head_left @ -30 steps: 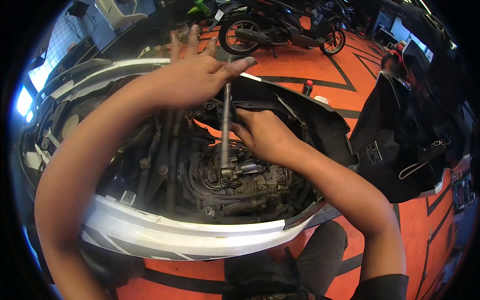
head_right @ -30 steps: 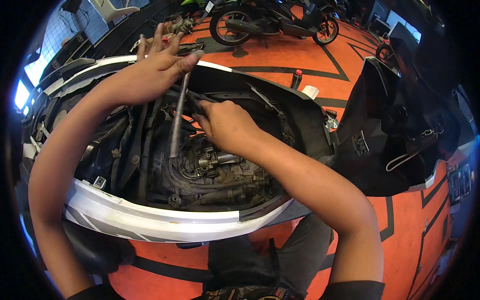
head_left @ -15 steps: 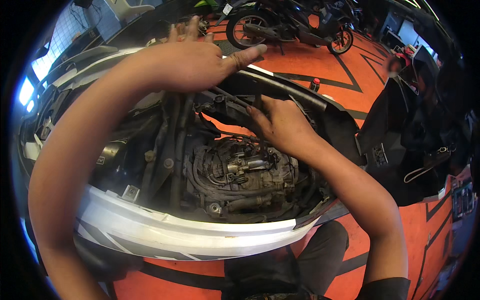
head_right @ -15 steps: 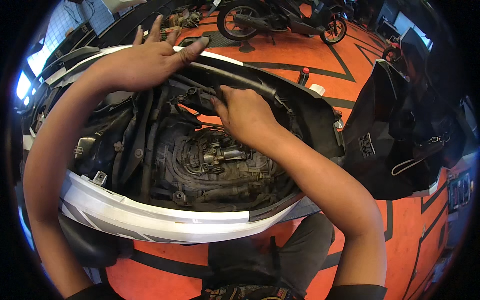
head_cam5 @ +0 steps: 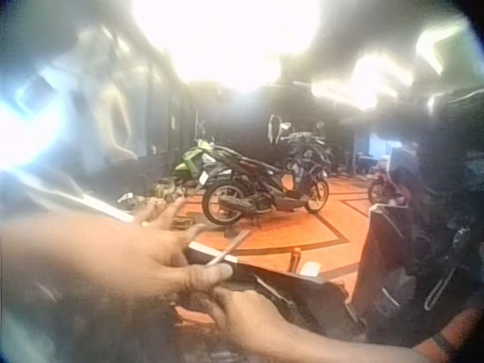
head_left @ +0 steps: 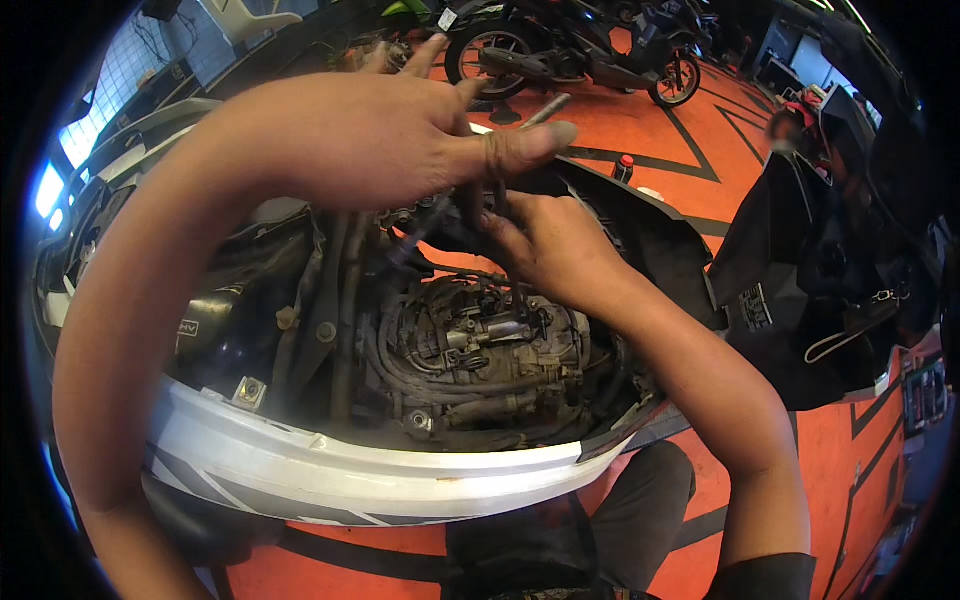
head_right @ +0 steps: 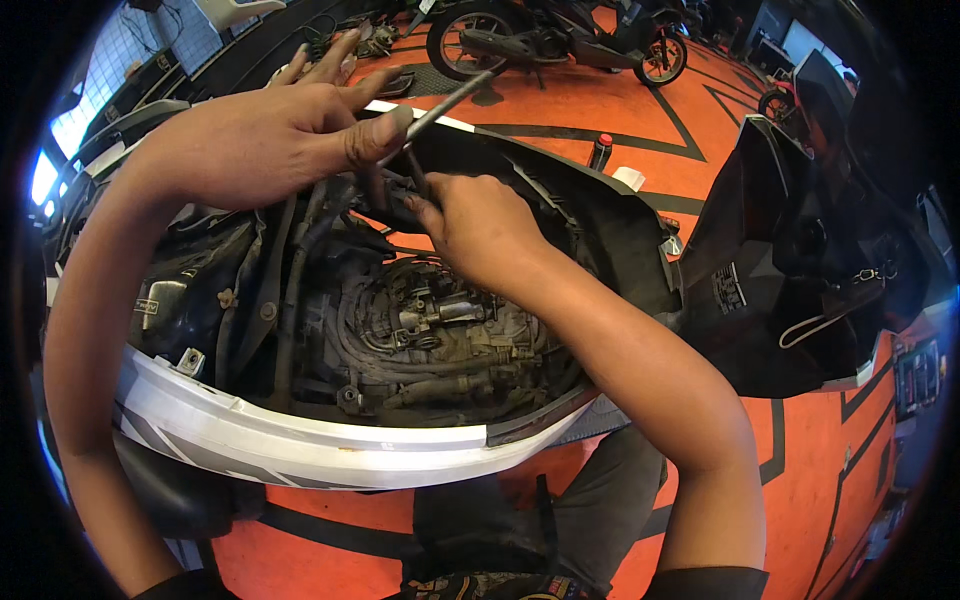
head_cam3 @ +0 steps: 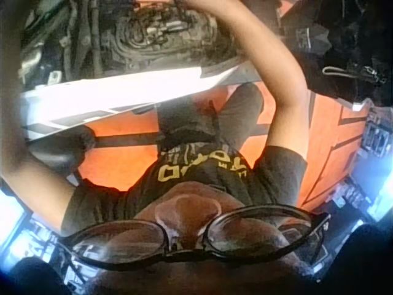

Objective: The person works on the internal components of a motorcycle by reaching into the engine compartment, using a T-handle socket wrench to loosen or tighten a bolt, and handling various wires and connectors by hand.

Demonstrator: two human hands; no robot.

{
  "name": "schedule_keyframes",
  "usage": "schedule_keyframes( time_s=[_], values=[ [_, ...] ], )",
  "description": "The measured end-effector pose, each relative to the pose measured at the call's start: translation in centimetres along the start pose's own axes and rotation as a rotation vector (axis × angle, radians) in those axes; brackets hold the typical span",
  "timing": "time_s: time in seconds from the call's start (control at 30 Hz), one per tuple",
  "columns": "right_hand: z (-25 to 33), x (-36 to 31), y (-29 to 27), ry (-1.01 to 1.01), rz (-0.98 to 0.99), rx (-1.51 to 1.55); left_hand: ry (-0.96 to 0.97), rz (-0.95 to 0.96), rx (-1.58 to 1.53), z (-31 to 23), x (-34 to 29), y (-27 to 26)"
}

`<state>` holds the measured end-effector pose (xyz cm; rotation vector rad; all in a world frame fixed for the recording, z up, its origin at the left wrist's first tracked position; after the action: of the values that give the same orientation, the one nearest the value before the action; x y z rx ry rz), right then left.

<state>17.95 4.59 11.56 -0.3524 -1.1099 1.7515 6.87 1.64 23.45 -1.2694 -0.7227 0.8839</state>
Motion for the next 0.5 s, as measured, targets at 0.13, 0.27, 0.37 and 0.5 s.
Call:
schedule_keyframes(
  time_s=[0.13, 0.27, 0.37, 0.5],
  values=[
    [0.4, -0.4, -0.6, -0.021, -0.064, 0.020, -0.173, 0.161, 0.168, 1.9, 0.5, 1.0],
    [0.8, -0.6, 0.5, -0.051, -0.030, -0.032, -0.222, 0.092, 0.131, 1.8, 2.2, 2.0],
    [1.0, -0.3, 1.0, -0.109, -0.032, 0.012, -0.051, -0.046, -0.140, -0.6, 2.6, 2.1],
    [0.0, 0.2, 0.1, -0.094, -0.078, 0.039, 0.226, -0.090, -0.208, -3.0, 0.9, 1.3]
  ],
)
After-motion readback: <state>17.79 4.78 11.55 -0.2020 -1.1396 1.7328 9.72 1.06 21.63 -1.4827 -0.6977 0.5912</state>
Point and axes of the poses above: each hand's wrist, its own x-axis towards the middle knuckle, its own y-axis out of the palm, z = x × y, the point moved 8 cm from there along x, towards the middle knuckle, and after that the axes turned 2 degrees about z, right-handed, at the moved point
